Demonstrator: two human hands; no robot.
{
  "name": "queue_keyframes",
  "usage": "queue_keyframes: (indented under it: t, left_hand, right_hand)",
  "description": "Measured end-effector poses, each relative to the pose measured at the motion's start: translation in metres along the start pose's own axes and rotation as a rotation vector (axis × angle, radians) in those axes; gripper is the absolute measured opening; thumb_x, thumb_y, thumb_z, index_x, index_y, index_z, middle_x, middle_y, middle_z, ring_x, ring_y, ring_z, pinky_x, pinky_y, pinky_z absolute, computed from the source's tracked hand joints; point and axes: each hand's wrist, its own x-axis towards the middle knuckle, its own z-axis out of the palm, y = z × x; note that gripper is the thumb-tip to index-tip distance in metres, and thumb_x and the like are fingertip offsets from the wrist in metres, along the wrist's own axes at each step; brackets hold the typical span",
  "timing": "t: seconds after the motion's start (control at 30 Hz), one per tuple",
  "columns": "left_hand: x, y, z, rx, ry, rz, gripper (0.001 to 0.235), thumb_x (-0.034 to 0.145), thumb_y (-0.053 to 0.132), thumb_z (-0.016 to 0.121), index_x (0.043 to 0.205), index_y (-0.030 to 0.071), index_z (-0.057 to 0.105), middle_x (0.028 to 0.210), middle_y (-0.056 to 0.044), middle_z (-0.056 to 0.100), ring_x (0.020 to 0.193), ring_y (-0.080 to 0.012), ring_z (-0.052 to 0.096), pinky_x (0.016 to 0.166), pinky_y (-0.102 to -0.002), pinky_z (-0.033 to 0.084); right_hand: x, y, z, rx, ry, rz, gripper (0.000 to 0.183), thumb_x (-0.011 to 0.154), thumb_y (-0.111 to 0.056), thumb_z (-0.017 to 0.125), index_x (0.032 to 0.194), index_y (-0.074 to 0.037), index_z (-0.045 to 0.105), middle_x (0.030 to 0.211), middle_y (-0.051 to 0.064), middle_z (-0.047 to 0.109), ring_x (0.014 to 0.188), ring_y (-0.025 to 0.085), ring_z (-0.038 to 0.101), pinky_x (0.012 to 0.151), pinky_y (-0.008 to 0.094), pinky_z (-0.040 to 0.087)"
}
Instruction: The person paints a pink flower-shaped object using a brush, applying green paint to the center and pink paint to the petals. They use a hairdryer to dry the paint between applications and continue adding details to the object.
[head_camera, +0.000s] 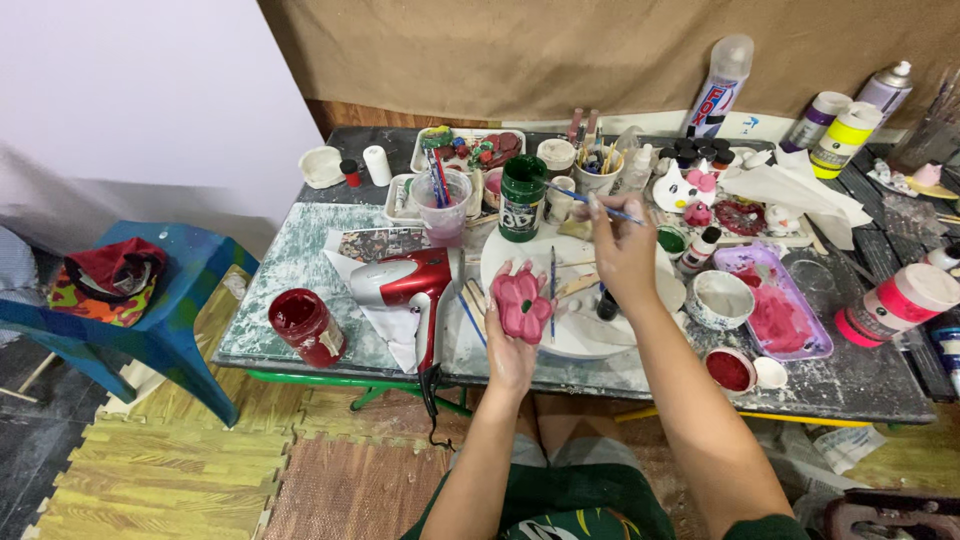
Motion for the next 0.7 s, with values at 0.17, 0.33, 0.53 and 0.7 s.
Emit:
queue_keyframes:
  t: [0.17, 0.33, 0.53, 0.7]
  left_hand:
    - [-0.002, 0.009, 0.007, 0.015, -0.002, -0.029, 0.063, 0.109, 0.048, 0.028, 0.161, 0.012, 0.028, 0.162, -0.014, 0.039, 0.146, -0.033, 0.044, 0.116, -0.052, 0.042]
    - [-0.013, 0.026, 0.033, -0.009, -0.05, -0.042, 0.066, 0.107, 0.05, 0.03, 0.161, 0.011, 0.027, 0.163, -0.015, 0.038, 0.147, -0.033, 0.044, 0.119, -0.053, 0.04]
    - [-0.035, 0.049, 0.064, 0.061, -0.177, -0.045, 0.071, 0.109, 0.054, 0.033, 0.161, 0.006, 0.027, 0.163, -0.02, 0.038, 0.148, -0.0374, 0.044, 0.122, -0.055, 0.037]
    - [-0.052, 0.063, 0.085, 0.065, -0.294, -0.027, 0.071, 0.11, 0.054, 0.033, 0.162, 0.005, 0.027, 0.163, -0.022, 0.037, 0.149, -0.0388, 0.044, 0.125, -0.056, 0.036]
  right_hand:
    - [-0.027, -0.022, -0.034, 0.139, 0.073, 0.112, 0.007, 0.11, -0.008, 0.057, 0.112, -0.002, 0.053, 0.102, 0.015, 0.073, 0.091, 0.015, 0.069, 0.072, 0.028, 0.054]
    - [-0.073, -0.057, -0.081, 0.557, 0.125, 0.224, 0.006, 0.11, -0.007, 0.054, 0.116, -0.005, 0.052, 0.102, 0.016, 0.07, 0.094, 0.024, 0.069, 0.082, 0.036, 0.054]
    - [-0.122, -0.085, -0.116, 0.754, 0.161, 0.258, 0.007, 0.11, -0.008, 0.05, 0.111, -0.002, 0.055, 0.096, 0.018, 0.068, 0.089, 0.027, 0.066, 0.079, 0.038, 0.051]
    - [-0.148, -0.096, -0.132, 0.635, 0.173, 0.291, 0.024, 0.104, -0.012, 0.05, 0.121, 0.002, 0.061, 0.104, 0.019, 0.07, 0.088, 0.025, 0.067, 0.076, 0.036, 0.052]
